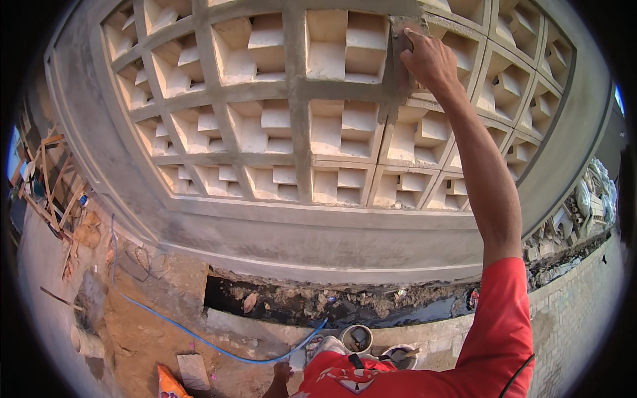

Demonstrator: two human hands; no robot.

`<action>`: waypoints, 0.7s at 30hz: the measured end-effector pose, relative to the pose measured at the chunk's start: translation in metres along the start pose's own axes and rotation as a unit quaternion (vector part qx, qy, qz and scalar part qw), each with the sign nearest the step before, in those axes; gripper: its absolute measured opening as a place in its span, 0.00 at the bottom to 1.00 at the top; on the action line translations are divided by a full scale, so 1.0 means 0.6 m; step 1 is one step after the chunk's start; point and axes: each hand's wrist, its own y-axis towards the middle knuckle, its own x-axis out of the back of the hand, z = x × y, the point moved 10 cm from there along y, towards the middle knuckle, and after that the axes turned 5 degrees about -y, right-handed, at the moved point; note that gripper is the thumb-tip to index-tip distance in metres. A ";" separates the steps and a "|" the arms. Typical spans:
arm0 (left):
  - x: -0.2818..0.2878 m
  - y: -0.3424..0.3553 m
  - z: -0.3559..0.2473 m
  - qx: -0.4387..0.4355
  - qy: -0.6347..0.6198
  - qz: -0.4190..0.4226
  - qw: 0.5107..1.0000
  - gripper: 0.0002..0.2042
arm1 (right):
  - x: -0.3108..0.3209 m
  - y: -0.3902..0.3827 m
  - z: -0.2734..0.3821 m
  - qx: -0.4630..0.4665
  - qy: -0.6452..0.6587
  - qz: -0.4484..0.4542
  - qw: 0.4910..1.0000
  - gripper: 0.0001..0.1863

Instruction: The person applies plaster to a geometrically patterned ceiling using a trowel. They repeatedly scoop plaster from a bucket and smooth it into the recessed sections of the ceiling.

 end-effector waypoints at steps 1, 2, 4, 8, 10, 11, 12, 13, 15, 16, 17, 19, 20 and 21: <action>0.001 -0.002 0.002 -0.004 0.006 0.000 1.000 0.09 | -0.013 -0.014 0.004 -0.010 -0.005 -0.007 1.000 0.29; -0.001 0.003 0.009 0.018 -0.026 0.032 0.999 0.09 | -0.043 -0.048 0.010 -0.023 -0.009 -0.012 1.000 0.29; -0.004 0.022 0.030 0.069 -0.087 0.101 0.989 0.08 | -0.110 -0.131 0.010 -0.043 -0.008 -0.007 0.999 0.30; -0.002 0.040 0.021 -0.016 -0.088 0.093 0.992 0.07 | -0.201 -0.282 0.008 -0.039 -0.020 0.108 0.993 0.29; -0.007 0.017 -0.015 -0.082 -0.033 0.022 0.996 0.07 | -0.201 -0.294 0.006 -0.026 -0.026 0.144 0.989 0.29; -0.004 0.016 -0.029 -0.184 0.075 0.050 0.979 0.07 | -0.171 -0.268 0.024 -0.020 -0.007 0.107 0.994 0.29; 0.002 0.004 -0.036 -0.281 0.183 0.075 0.939 0.07 | -0.133 -0.227 0.036 -0.015 0.013 0.070 0.997 0.29; 0.004 0.007 -0.020 -0.290 0.231 0.081 0.925 0.07 | -0.095 -0.191 0.041 -0.014 0.027 0.036 0.999 0.29; 0.010 0.026 -0.003 -0.232 0.279 0.085 0.928 0.07 | -0.054 -0.133 0.010 -0.030 0.000 0.003 1.000 0.29; 0.009 0.025 -0.001 -0.228 0.317 0.086 0.917 0.07 | -0.060 -0.118 0.007 -0.031 -0.001 0.005 1.000 0.29; 0.007 0.024 0.001 -0.225 0.355 0.086 0.903 0.07 | -0.067 -0.106 0.004 -0.032 -0.002 0.007 0.999 0.29; -0.020 -0.009 -0.017 -0.337 0.518 0.109 0.779 0.06 | -0.094 -0.120 0.011 -0.045 -0.001 0.017 0.999 0.30; -0.035 -0.027 -0.022 -0.386 0.589 0.118 0.700 0.06 | -0.126 -0.157 0.024 -0.058 -0.001 0.024 0.998 0.30; -0.057 -0.043 -0.026 -0.432 0.651 0.128 0.611 0.06 | -0.154 -0.194 0.031 -0.069 -0.006 0.030 0.997 0.31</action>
